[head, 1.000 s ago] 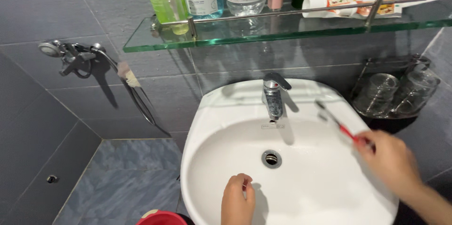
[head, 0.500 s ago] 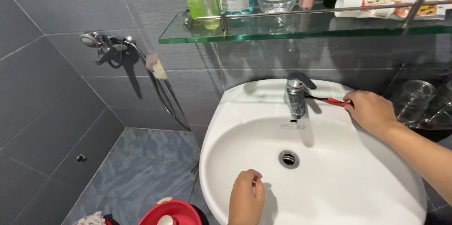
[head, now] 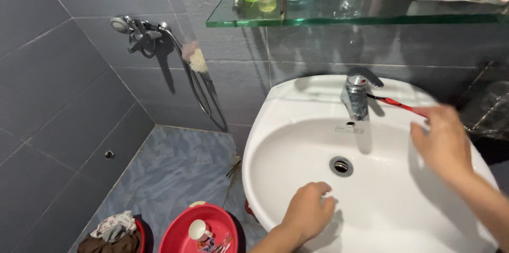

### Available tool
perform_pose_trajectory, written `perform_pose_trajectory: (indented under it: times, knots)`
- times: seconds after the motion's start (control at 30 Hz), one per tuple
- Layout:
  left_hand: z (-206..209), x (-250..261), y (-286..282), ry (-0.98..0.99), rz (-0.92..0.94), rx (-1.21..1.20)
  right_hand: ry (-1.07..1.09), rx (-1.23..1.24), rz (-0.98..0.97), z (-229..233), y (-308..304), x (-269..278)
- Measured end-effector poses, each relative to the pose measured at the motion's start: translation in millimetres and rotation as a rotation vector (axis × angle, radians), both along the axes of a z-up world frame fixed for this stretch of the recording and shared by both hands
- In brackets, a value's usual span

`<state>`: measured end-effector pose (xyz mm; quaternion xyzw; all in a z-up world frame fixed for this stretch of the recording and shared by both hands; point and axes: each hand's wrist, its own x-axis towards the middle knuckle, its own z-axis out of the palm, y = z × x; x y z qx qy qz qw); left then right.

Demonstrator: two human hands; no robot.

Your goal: The person washes several glasses, a mug, and toothbrushes by hand under a running faucet at a sink and then places them into a basin on the floor.

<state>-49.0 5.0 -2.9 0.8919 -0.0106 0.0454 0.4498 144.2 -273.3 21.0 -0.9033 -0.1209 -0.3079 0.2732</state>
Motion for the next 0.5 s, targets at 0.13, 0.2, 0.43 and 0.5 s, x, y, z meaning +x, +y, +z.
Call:
perform_pose_trajectory:
  times: [0.13,0.2,0.43,0.5]
  knots:
    - [6.7,-12.8,4.0,-0.030,-0.252,0.278,0.815,-0.572,-0.068,-50.3,8.2,-40.5]
    - [13.8,-26.6,12.6,-0.162,-0.185,0.188,0.746,-0.583,-0.210,-61.5,9.3,-60.7]
    - [36.8,-102.9,96.6,-0.488,0.209,0.070,0.010,-0.381,-0.133,-76.1,59.3,-115.2]
    - [23.9,-128.4,135.1,-0.462,0.296,0.143,-0.104,-0.318,-0.074,-61.9,99.8,-141.7]
